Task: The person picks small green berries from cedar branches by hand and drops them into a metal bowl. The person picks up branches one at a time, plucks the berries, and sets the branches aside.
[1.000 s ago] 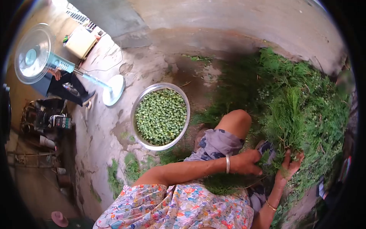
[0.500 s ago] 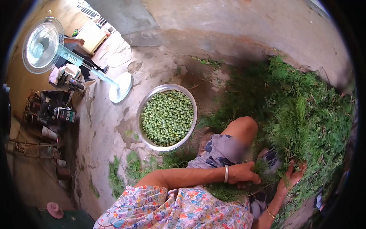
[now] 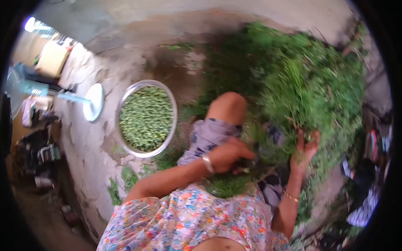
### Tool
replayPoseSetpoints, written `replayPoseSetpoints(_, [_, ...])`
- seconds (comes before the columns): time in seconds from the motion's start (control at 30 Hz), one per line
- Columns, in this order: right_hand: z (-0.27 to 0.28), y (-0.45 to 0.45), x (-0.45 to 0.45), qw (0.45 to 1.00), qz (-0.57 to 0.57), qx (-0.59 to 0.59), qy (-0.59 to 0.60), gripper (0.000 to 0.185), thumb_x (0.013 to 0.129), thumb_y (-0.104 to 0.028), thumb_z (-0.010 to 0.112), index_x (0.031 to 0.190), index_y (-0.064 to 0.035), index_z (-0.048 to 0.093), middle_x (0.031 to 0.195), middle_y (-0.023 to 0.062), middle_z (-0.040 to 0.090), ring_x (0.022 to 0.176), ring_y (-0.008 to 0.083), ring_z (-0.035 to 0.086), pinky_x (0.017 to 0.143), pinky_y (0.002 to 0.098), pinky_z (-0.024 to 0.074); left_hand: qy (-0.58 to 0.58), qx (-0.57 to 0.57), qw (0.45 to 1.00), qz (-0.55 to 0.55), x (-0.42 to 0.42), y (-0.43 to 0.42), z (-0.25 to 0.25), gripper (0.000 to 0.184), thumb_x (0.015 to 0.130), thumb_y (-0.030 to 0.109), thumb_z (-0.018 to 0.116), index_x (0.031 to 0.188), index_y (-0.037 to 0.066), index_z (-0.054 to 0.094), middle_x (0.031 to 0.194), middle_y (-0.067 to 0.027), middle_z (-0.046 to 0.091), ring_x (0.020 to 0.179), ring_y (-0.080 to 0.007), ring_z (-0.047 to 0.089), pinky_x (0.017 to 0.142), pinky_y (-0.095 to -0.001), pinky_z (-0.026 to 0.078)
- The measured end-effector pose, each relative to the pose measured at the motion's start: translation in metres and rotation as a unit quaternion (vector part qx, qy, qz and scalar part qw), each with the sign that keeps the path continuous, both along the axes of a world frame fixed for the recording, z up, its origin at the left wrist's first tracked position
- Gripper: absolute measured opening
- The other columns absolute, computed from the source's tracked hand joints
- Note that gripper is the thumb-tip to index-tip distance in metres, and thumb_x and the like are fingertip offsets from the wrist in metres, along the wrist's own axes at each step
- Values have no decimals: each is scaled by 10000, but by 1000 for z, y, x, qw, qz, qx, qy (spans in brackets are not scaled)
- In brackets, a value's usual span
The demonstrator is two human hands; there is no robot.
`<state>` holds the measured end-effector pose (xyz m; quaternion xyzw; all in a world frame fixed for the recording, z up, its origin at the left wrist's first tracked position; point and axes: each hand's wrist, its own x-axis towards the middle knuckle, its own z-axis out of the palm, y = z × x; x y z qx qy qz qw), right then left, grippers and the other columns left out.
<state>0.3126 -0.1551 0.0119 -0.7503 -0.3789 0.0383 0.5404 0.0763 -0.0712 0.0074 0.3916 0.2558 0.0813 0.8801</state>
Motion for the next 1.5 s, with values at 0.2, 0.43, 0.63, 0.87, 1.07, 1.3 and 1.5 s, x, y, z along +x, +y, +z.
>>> replayPoseSetpoints(0.2, [11,1,-3,995,-13,4,-94,107,765,18,601,871,7,588,858,111,559,816,262,528,761,351,410,-4,-148,985,94,-44,22,-4,161,892,127,573,949,-19,608,850,-157,656,660,-215,639,545,-332,550])
replayPoseSetpoints(0.43, [16,-4,-3,999,1,-47,21,82,852,-41,596,888,-9,531,924,74,587,836,155,519,778,303,426,101,154,908,377,-144,86,17,450,974,358,458,965,-58,630,912,-167,657,740,-182,640,654,-292,542])
replayPoseSetpoints(0.63, [-77,-32,50,988,-58,107,91,205,860,-78,617,1040,14,648,1008,83,656,863,180,614,746,308,479,399,654,584,267,-133,94,37,444,746,65,724,1154,-40,584,1124,-204,631,965,-288,624,852,-372,484])
replayPoseSetpoints(0.87, [-73,-20,36,946,-54,226,226,87,820,-51,703,881,-48,642,915,69,679,699,140,609,639,236,453,58,396,911,-100,3,29,28,339,777,60,687,1087,-55,611,927,-126,663,875,-153,617,785,-288,500])
replayPoseSetpoints(1.07, [-66,-31,36,975,-20,-50,-216,157,796,29,641,763,-77,530,882,40,342,861,206,397,768,309,356,3,375,910,-177,44,-1,23,350,744,102,724,1024,-77,616,754,-92,659,711,-100,570,641,-283,470])
replayPoseSetpoints(1.3, [-51,-24,27,985,-22,-1,-170,221,731,-35,701,938,-108,670,893,79,428,835,236,424,693,345,370,1,143,985,-97,54,-17,8,291,778,76,692,1022,-66,625,840,-45,679,763,-76,603,684,-242,490])
replayPoseSetpoints(1.5, [-62,-24,29,995,-15,99,22,271,745,-48,696,1008,-106,672,876,71,493,847,243,436,739,348,387,-8,-22,994,-110,58,-14,19,267,805,60,671,1045,-46,623,893,-63,689,797,-96,625,740,-241,494])
